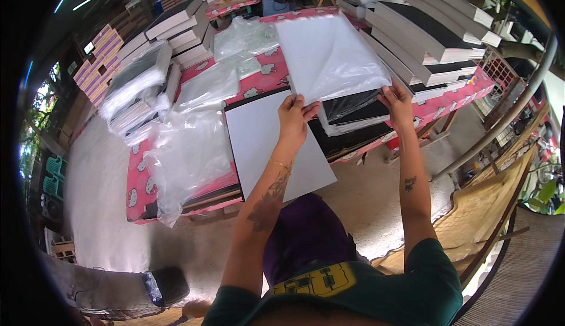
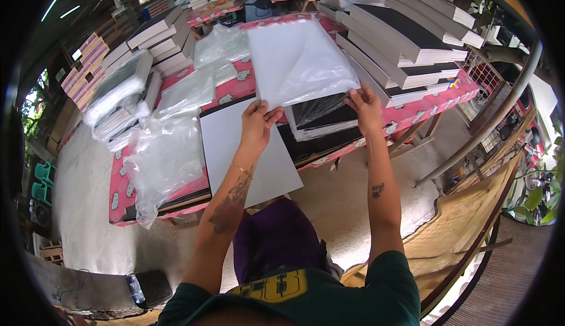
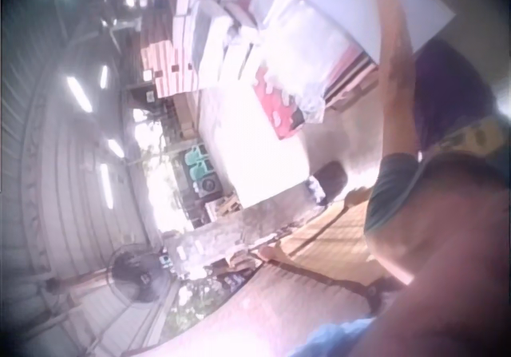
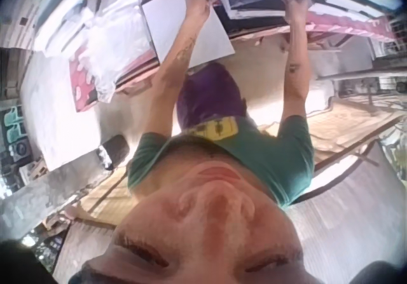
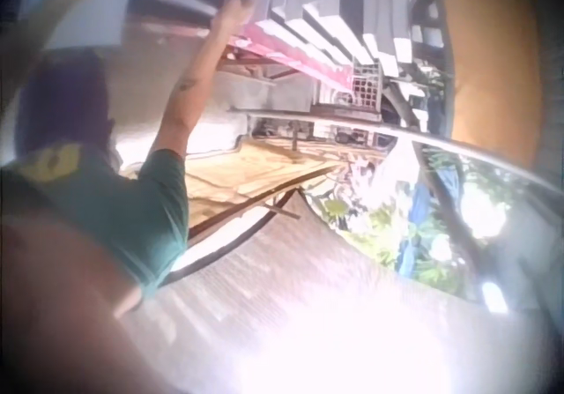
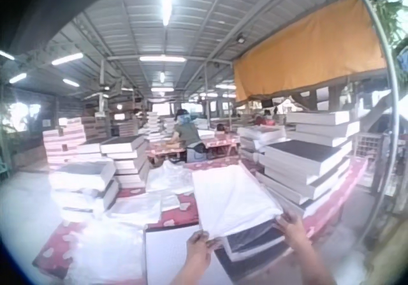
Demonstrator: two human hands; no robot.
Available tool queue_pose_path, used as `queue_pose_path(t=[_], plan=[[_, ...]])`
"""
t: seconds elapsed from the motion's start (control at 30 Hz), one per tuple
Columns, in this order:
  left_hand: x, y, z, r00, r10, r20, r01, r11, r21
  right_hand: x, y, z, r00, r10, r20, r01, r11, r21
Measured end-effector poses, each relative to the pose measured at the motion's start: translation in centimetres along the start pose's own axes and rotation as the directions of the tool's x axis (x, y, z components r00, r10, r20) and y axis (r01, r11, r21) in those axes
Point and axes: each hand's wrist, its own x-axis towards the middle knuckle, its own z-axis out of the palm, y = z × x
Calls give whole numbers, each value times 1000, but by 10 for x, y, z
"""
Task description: The person places black rectangular objects into plastic bags and stacks the bagged items on a table.
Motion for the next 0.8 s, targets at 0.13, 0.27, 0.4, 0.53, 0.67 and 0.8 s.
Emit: queue_pose_path(t=[0.13, 0.27, 0.4, 0.53, 0.67, 0.8], plan=[[23, -45, 12, 994, -100, -44, 99, 994, -45, 11, 22, -31, 977, -160, -140, 117, 955, -272], [19, -81, 18, 997, -25, -75, 43, 968, 249, 10, 33, -63, 951, -251, -182, 6, 604, -797], [11, -98, 17, 981, 190, 39, -167, 723, 671, 6, 40, -71, 867, -467, -174, 26, 390, -921], [1, -84, -1, 967, 252, 42, -187, 584, 790, -10, 42, -5, 706, -572, 418, 411, -150, -899], [-22, -66, -39, 976, 208, 66, -188, 644, 741, -8, 78, -41, 906, -336, 260, 307, 97, -947], [-78, 18, -114, 824, 531, 198, -373, 244, 895, -14, 78, -51, 903, -371, 218, 279, 119, -953]])
